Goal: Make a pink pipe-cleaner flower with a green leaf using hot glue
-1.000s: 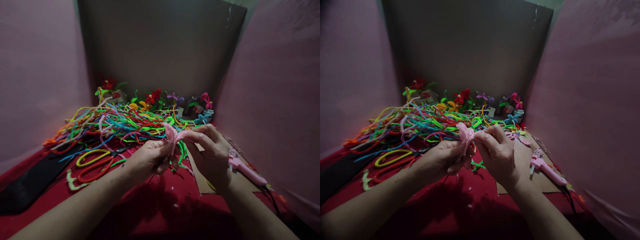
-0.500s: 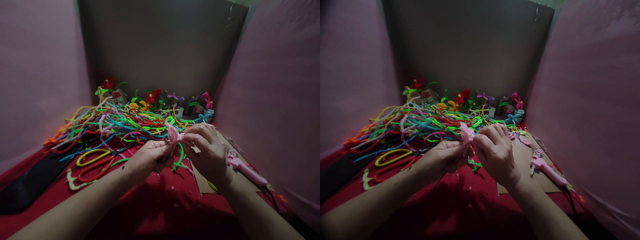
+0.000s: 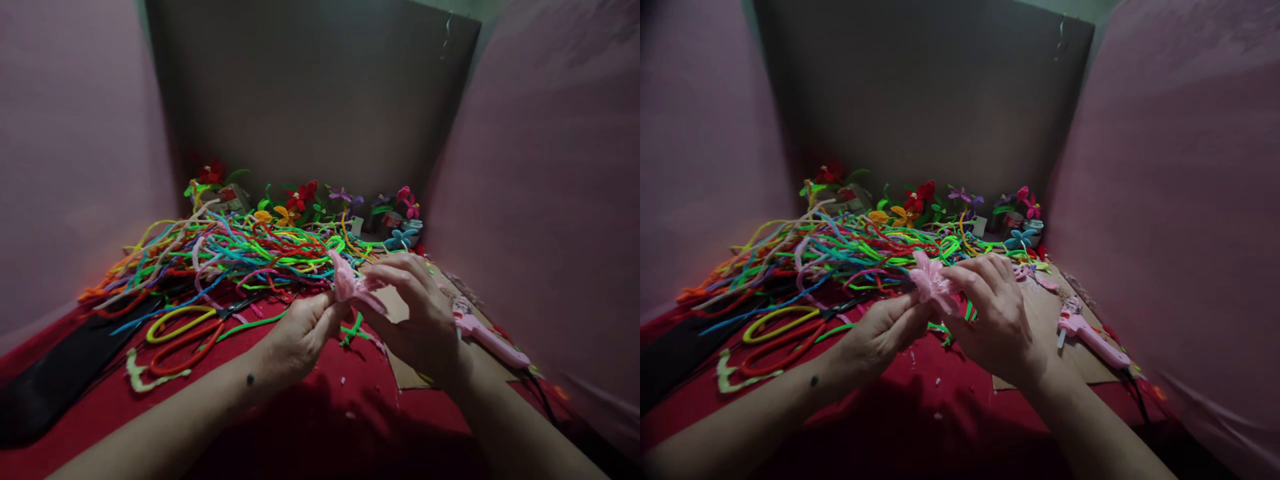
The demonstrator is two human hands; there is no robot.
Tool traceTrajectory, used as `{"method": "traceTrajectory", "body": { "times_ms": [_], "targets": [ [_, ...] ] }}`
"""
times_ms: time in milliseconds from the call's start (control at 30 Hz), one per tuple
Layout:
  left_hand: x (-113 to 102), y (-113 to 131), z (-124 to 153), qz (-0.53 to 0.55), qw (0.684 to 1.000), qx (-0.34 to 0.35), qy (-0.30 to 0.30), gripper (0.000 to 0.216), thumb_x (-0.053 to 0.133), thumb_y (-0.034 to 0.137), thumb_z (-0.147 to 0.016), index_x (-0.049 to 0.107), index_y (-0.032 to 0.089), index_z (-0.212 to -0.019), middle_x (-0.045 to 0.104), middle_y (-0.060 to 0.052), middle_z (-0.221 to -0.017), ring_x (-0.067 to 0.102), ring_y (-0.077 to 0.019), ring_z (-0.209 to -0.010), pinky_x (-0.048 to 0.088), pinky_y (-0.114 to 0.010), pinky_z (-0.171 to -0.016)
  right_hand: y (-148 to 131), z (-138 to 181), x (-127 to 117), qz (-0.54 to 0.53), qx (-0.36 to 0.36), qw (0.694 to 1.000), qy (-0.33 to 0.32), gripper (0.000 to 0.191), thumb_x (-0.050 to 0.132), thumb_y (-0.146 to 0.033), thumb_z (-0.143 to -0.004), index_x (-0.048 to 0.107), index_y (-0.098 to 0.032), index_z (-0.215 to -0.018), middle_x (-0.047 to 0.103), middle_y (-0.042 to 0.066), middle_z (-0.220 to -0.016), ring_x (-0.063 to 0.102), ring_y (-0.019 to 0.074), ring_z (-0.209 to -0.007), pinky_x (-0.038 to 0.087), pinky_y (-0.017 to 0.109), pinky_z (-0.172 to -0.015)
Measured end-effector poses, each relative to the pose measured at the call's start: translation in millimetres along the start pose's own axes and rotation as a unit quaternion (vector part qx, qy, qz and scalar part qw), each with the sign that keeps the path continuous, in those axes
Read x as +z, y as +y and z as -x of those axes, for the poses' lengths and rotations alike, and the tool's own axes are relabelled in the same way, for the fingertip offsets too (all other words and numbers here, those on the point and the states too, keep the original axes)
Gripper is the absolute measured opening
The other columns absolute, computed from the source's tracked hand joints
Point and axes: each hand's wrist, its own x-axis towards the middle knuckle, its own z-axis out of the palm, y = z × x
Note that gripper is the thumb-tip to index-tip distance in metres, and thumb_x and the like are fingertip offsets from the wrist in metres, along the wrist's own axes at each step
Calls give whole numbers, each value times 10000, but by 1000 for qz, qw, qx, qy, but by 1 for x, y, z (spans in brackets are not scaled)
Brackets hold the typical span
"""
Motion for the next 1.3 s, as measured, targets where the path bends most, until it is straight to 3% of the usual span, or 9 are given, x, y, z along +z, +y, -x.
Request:
{"method": "traceTrajectory", "body": {
  "times_ms": [133, 267, 500, 667, 767, 900, 1000, 1300],
  "targets": [
    [0, -2, 3, 13, 999, 10, -39, 370, 389, 462, -877, 394, 176, -642, 267, 65, -561, 204, -62, -485, 173, -232, -451, 2, 5, -7, -48, 16, 998, -24, 265, 621, -78, -744, 586, -217, -966, 607, 53, -897, 541, 193, -851, 459, 378, -749],
    [-3, 0, 4, 29, 996, 12, -79, 397, 403, 487, -867, 405, 170, -628, 314, 56, -555, 228, -62, -486, 184, -231, -454, 1, 5, -13, -67, 3, 998, 4, 180, 580, -57, -778, 610, -212, -864, 618, 33, -809, 545, 174, -805, 451, 381, -763],
    [-5, -8, 4, 166, 977, -58, -123, 389, 421, 482, -862, 484, 154, -662, 282, 70, -485, 219, -56, -416, 185, -217, -406, 4, 7, -13, -89, 5, 996, 13, 221, 545, -40, -792, 646, -232, -833, 631, 18, -807, 559, 161, -802, 449, 353, -742],
    [-6, -9, 1, 205, 969, -70, -122, 401, 458, 485, -845, 477, 149, -628, 281, 73, -472, 213, -43, -405, 192, -199, -394, -9, -1, -16, -104, 22, 994, 4, 107, 633, -113, -744, 624, -177, -831, 621, 54, -839, 559, 170, -802, 453, 349, -733],
    [-4, -6, 1, 181, 976, -68, -99, 388, 458, 466, -853, 439, 158, -616, 284, 74, -476, 210, -43, -412, 182, -198, -401, -21, -5, -17, -97, 41, 994, 18, 254, 714, -203, -672, 612, -146, -898, 624, 88, -878, 552, 203, -842, 456, 376, -754],
    [-2, -4, 2, 143, 983, -72, -88, 388, 458, 475, -849, 464, 154, -633, 319, 64, -483, 236, -50, -425, 184, -209, -418, -26, -6, -13, -83, 49, 994, 55, 100, 630, -117, -743, 598, -193, -800, 618, 33, -752, 539, 170, -748, 454, 345, -707],
    [-1, -6, 3, 137, 982, -85, -95, 403, 431, 485, -858, 488, 147, -645, 321, 63, -481, 241, -52, -416, 188, -216, -418, -22, -4, -10, -113, 53, 991, 51, 116, 584, -91, -779, 582, -206, -793, 608, 20, -728, 533, 159, -712, 456, 338, -688],
    [-3, -6, 2, 102, 988, -64, -92, 436, 424, 483, -863, 420, 159, -571, 334, 54, -477, 265, -53, -426, 193, -224, -429, -17, 1, -8, -10, -59, 997, 52, 134, 578, -82, -779, 572, -215, -799, 616, 1, -678, 528, 160, -719, 440, 390, -813]
  ]
}}
